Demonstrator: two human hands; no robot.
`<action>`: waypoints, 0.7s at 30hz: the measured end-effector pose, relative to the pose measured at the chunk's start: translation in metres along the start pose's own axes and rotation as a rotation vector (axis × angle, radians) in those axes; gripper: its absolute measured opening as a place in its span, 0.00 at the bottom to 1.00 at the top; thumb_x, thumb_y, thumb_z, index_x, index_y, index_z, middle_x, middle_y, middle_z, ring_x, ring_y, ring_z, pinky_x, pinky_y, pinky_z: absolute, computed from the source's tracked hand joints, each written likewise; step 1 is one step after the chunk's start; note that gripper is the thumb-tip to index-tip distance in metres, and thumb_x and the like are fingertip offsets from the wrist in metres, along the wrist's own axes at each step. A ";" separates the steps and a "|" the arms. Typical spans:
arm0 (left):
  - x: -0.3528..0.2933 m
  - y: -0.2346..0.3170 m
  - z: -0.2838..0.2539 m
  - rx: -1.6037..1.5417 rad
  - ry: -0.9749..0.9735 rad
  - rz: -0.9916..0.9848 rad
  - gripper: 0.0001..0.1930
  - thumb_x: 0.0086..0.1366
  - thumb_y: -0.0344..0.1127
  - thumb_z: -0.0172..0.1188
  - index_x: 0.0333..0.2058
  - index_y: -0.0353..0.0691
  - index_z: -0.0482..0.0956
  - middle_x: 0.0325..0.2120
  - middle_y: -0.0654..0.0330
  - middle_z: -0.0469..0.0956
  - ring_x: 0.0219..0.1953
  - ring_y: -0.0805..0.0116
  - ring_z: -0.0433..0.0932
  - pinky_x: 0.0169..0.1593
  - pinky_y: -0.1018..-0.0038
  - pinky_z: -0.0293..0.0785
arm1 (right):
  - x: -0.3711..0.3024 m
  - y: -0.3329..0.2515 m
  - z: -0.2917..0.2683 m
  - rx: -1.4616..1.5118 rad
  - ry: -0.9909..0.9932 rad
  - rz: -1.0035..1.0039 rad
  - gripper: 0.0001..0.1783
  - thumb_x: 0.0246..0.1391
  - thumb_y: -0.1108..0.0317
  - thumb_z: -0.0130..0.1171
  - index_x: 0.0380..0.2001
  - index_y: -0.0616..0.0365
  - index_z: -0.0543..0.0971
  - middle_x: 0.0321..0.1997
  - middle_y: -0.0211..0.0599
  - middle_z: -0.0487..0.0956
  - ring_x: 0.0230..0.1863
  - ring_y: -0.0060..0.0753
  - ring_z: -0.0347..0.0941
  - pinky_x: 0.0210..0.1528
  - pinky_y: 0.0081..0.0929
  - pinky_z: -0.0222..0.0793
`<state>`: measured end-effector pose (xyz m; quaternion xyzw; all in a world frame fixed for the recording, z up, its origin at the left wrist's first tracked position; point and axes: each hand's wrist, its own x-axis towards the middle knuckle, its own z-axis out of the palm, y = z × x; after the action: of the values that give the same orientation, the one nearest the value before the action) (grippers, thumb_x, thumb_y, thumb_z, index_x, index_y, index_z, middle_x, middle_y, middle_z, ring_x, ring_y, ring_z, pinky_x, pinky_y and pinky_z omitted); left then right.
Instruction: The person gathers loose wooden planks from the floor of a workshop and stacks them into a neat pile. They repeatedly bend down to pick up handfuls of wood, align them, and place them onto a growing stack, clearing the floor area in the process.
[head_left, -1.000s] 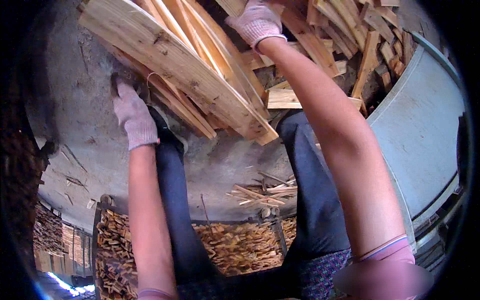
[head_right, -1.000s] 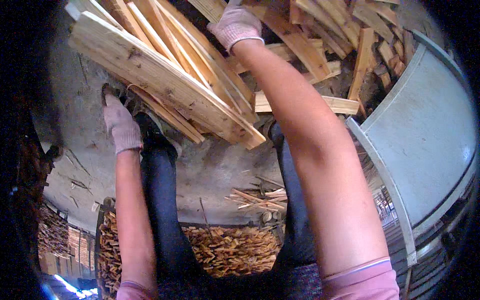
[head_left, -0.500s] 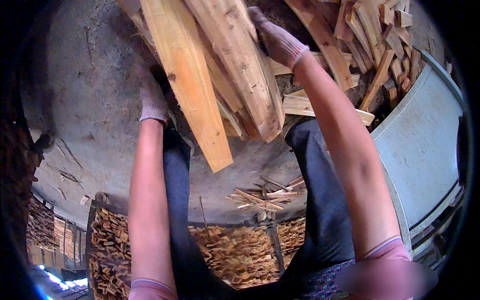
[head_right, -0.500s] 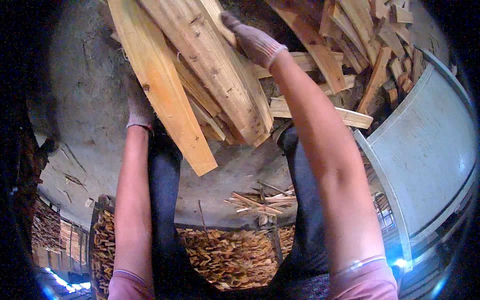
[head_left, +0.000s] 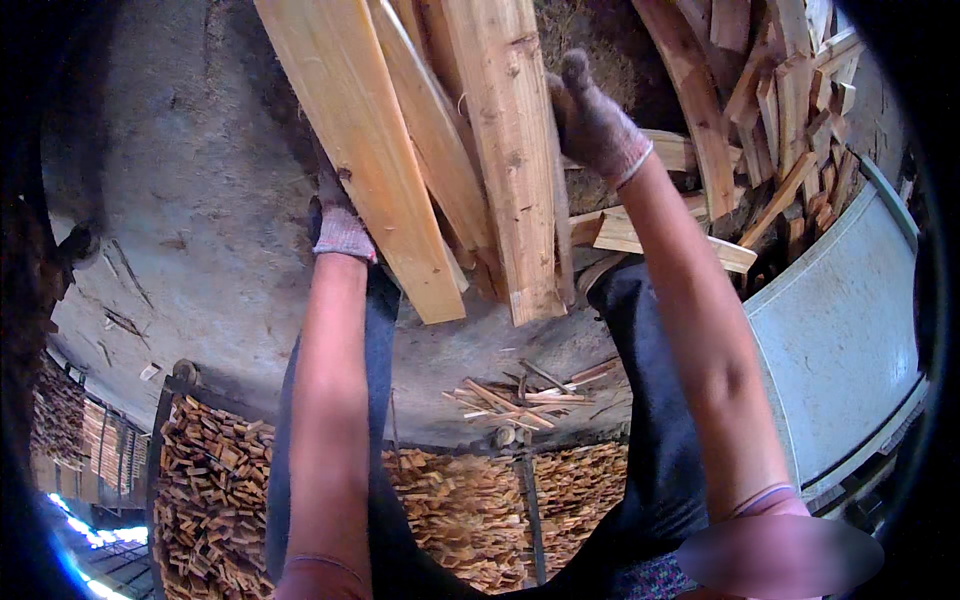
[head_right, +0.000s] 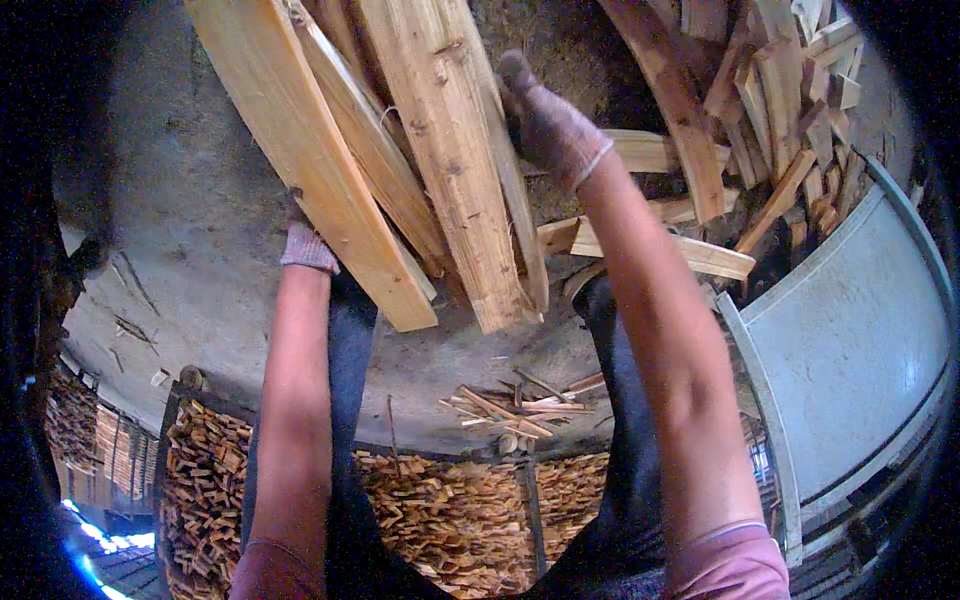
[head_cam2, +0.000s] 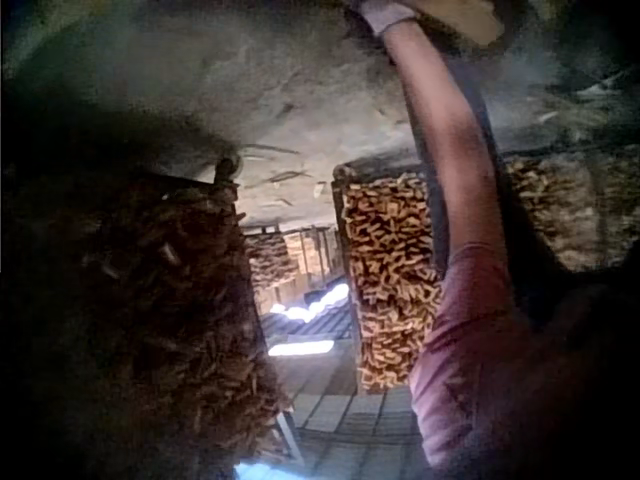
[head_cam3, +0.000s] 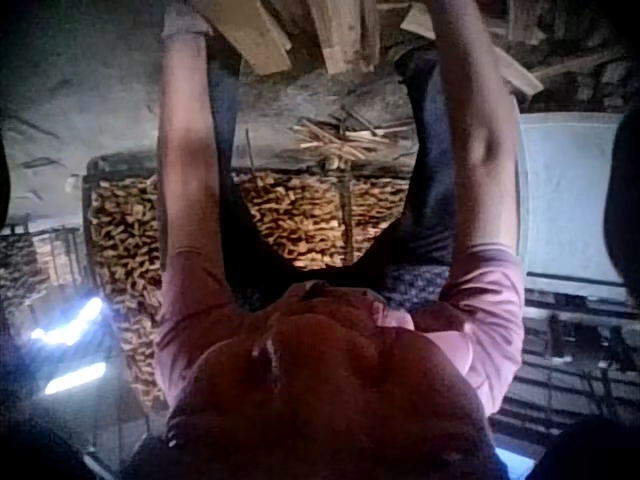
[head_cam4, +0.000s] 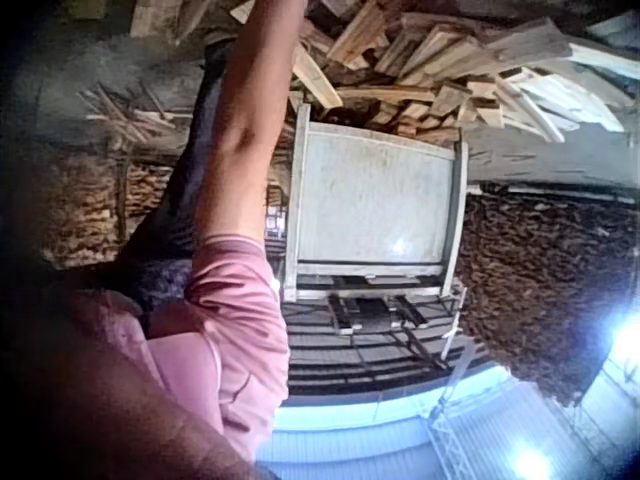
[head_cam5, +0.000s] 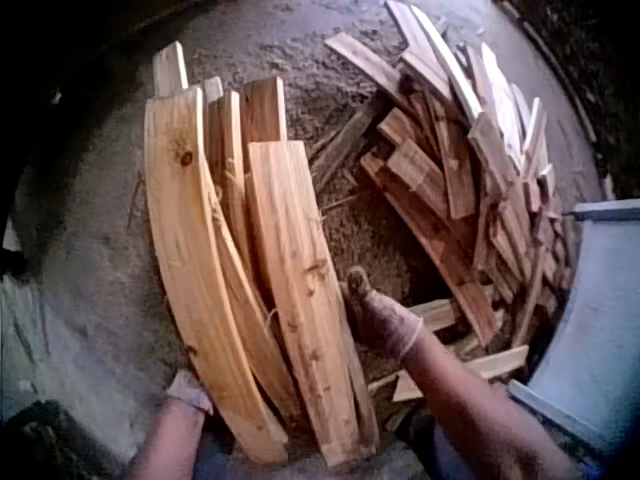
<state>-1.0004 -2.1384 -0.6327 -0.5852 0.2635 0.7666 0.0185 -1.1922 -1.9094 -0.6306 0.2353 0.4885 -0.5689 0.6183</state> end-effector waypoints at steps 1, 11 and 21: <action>-0.001 -0.001 -0.001 -0.002 0.009 -0.015 0.36 0.76 0.67 0.41 0.71 0.48 0.61 0.62 0.59 0.71 0.63 0.58 0.72 0.64 0.59 0.72 | 0.002 -0.010 0.010 0.065 0.047 0.056 0.40 0.73 0.35 0.32 0.70 0.55 0.69 0.70 0.40 0.72 0.74 0.38 0.59 0.80 0.49 0.35; 0.001 0.001 -0.024 -0.063 -0.074 -0.067 0.36 0.75 0.64 0.47 0.72 0.48 0.59 0.65 0.55 0.71 0.64 0.52 0.71 0.67 0.55 0.71 | 0.013 0.008 0.025 0.095 -0.082 0.049 0.53 0.55 0.22 0.54 0.67 0.57 0.73 0.66 0.43 0.78 0.64 0.41 0.75 0.68 0.43 0.70; -0.030 0.020 -0.010 0.027 0.043 0.037 0.41 0.74 0.71 0.37 0.74 0.49 0.56 0.69 0.53 0.65 0.69 0.51 0.66 0.71 0.56 0.66 | -0.008 0.037 0.045 0.101 -0.026 0.043 0.50 0.57 0.26 0.59 0.64 0.62 0.74 0.61 0.49 0.80 0.58 0.40 0.78 0.65 0.37 0.72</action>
<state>-0.9888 -2.1514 -0.6000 -0.5963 0.2850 0.7504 0.0066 -1.1415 -1.9346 -0.6149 0.2693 0.4458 -0.5825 0.6240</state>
